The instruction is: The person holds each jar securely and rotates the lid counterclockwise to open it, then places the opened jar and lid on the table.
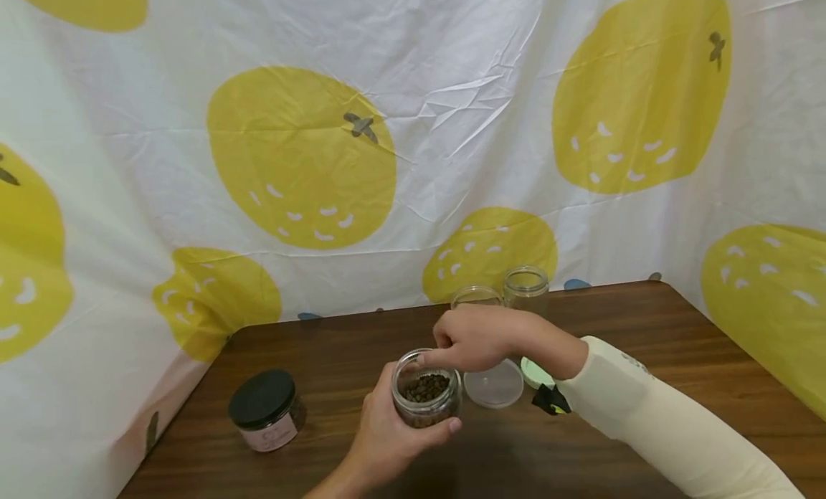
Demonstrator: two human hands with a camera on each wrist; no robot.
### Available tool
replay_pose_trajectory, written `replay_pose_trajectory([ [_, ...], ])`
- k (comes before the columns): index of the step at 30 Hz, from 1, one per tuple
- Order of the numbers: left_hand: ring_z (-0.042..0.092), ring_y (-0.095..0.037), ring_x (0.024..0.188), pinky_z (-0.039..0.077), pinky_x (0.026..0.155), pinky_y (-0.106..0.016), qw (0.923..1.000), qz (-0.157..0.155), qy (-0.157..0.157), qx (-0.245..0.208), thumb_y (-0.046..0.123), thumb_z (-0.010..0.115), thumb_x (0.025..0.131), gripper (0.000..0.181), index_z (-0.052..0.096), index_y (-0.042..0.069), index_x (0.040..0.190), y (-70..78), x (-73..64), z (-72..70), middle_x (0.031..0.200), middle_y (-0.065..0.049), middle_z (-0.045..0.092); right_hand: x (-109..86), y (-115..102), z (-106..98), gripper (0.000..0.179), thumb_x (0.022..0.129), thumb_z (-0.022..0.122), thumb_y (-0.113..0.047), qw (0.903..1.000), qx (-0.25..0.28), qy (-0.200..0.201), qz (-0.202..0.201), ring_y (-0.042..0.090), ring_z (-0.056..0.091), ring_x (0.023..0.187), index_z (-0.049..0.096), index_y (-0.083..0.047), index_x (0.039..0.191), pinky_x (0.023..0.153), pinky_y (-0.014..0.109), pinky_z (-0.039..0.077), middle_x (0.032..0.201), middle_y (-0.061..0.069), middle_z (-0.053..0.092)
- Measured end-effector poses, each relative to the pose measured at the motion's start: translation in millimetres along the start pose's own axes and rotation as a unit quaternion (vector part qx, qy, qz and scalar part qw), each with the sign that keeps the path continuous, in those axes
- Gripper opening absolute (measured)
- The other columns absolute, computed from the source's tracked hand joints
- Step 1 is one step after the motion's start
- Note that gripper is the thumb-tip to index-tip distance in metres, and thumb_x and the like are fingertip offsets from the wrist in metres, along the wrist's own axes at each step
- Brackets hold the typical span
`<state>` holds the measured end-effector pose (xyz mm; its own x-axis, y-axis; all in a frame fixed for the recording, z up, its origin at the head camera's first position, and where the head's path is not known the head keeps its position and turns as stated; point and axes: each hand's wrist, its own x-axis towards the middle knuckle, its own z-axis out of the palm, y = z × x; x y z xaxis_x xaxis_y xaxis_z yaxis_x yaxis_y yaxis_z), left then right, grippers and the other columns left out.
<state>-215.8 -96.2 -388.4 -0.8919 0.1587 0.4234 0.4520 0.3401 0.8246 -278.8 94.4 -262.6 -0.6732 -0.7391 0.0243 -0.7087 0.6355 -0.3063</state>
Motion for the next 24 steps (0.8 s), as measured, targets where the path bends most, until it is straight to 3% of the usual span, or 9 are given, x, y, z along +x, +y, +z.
replay_pose_trajectory([
  [3, 0.067, -0.013, 0.104, 0.055, 0.089, -0.028, 0.9999, 0.006, 0.008, 0.002, 0.033, 0.095, 0.068, 0.075, 0.053, 0.02, 0.128, 2.0, 1.6, -1.1, 0.118, 0.004, 0.067, -4.8, -3.8, -1.9, 0.046, 0.102, 0.056, -0.034, 0.9994, -0.006, -0.032, -0.015, 0.006, 0.028, 0.045, 0.045, -0.022, 0.059, 0.048, 0.023, 0.028, 0.052, -0.011, 0.035],
  [8, 0.067, -0.013, 0.102, 0.055, 0.088, -0.028, 0.9999, 0.005, 0.004, 0.008, 0.033, 0.095, 0.068, 0.075, 0.052, 0.015, 0.128, 1.0, 1.6, -0.6, 0.118, 0.0, 0.068, -6.6, -3.3, -1.3, 0.044, 0.1, 0.052, -0.02, 0.9988, 0.0, -0.032, -0.038, 0.006, 0.023, 0.044, 0.042, -0.022, 0.057, 0.048, 0.022, 0.026, 0.052, -0.011, 0.031],
  [19, 0.065, -0.016, 0.108, 0.052, 0.092, -0.028, 1.0, -0.003, 0.0, -0.001, 0.031, 0.095, 0.068, 0.079, 0.05, 0.016, 0.131, 1.0, 2.6, -0.4, 0.121, -0.002, 0.065, -6.0, -2.8, 1.5, 0.044, 0.1, 0.053, -0.018, 0.9984, 0.008, -0.002, -0.057, 0.006, 0.023, 0.045, 0.042, -0.022, 0.057, 0.048, 0.022, 0.026, 0.052, -0.011, 0.031],
  [24, 0.06, -0.02, 0.116, 0.052, 0.095, -0.028, 0.9983, -0.02, -0.015, -0.053, 0.025, 0.091, 0.076, 0.087, 0.038, 0.021, 0.144, 0.5, 2.8, 0.5, 0.134, -0.009, 0.057, -6.8, -0.3, 2.2, 0.04, 0.101, 0.052, -0.018, 0.9978, 0.02, 0.027, -0.058, 0.005, 0.033, 0.045, 0.05, -0.021, 0.061, 0.048, 0.022, 0.032, 0.054, -0.011, 0.04],
])
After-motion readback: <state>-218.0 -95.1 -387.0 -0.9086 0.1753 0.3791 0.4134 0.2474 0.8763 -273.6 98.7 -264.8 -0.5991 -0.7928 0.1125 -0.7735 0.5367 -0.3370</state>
